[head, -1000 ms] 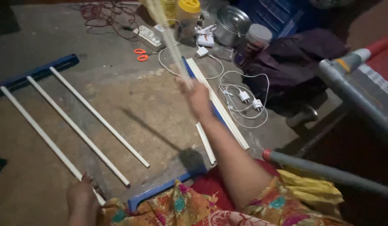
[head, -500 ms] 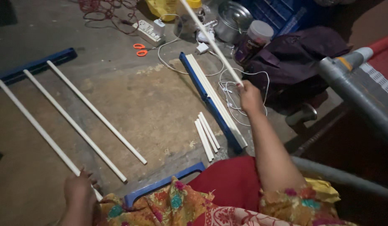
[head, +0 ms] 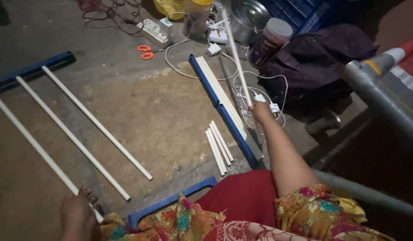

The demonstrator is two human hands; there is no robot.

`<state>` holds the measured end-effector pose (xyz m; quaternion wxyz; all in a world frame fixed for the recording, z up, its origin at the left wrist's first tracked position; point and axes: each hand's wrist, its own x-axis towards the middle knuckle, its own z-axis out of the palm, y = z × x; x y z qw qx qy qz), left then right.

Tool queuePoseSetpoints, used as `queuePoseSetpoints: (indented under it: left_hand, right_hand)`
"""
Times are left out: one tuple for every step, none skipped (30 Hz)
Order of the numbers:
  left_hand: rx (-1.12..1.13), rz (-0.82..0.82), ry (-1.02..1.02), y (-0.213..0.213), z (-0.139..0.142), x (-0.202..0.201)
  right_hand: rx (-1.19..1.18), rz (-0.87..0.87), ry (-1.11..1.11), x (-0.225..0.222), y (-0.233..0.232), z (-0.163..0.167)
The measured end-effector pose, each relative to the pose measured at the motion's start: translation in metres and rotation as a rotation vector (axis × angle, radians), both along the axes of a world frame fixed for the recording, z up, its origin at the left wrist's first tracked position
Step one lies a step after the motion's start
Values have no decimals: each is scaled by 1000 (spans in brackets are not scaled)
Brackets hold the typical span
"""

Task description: The person sits on the floor and takes apart a foldable clothes drying rack by pulling white tubes out of blue plastic end joints, then reattaches the tubes to the joints to rebuild the rack frame sections.

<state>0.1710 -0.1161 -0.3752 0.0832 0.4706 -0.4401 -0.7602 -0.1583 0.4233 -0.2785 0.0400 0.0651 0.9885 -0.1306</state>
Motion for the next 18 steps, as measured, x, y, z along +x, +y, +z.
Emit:
queuePoseSetpoints:
  left_hand:
    - [0,-12,-29,-1,-2,-1]
    - [-1,-24,-58,-1,-4,-1]
    - [-2,-36,-88,-2,-5,-1]
    - [7,-24,-89,-3,-6,-2]
    - [17,-11,-90,-3,-7,-1]
    - [26,4,-90,-4,-8,-1]
    - [13,-21,-48,-4,-9,0]
    - [0,-44,-6,-5,-9,1]
    - [-11,-67,37,-5,-10,3]
    - [-18,-51,16,-4,-10,3]
    - [-24,-34,-4,-4,-11,3]
    - [-29,-16,-24,-4,-11,3]
    - [-31,-29,-32,-5,-12,3]
    - [-33,-42,-39,-5,-12,2]
    - [-35,-56,-47,-5,-13,1]
    - [-26,-48,-37,-6,-13,1]
    - [-16,-42,-26,-6,-13,0]
    - [-6,-35,-16,-6,-13,0]
  right_hand:
    - [75,-42,-85,0,0,1]
    - [99,-61,-103,0,-1,1]
    - [123,-80,-122,0,-2,0]
    - [148,-99,-142,-1,-3,-2]
    - [169,-102,-166,-1,-3,-5]
    - [191,-103,-190,-2,-4,-10]
    - [213,-103,-214,-3,-3,-14]
    - [228,-36,-210,-4,-2,-19]
    - [245,33,-206,-4,-1,-24]
    - [263,103,-200,-4,1,-28]
    - [303,154,-179,-5,3,-32]
    - [343,205,-158,-5,5,-36]
    - [382,257,-136,-5,6,-39]
    - [379,249,-142,-5,7,-42]
    - [376,241,-148,-5,8,-43]
    - [372,232,-154,-6,8,-44]
    - [360,221,-176,-6,8,-44]
    - [349,209,-197,-6,8,-44]
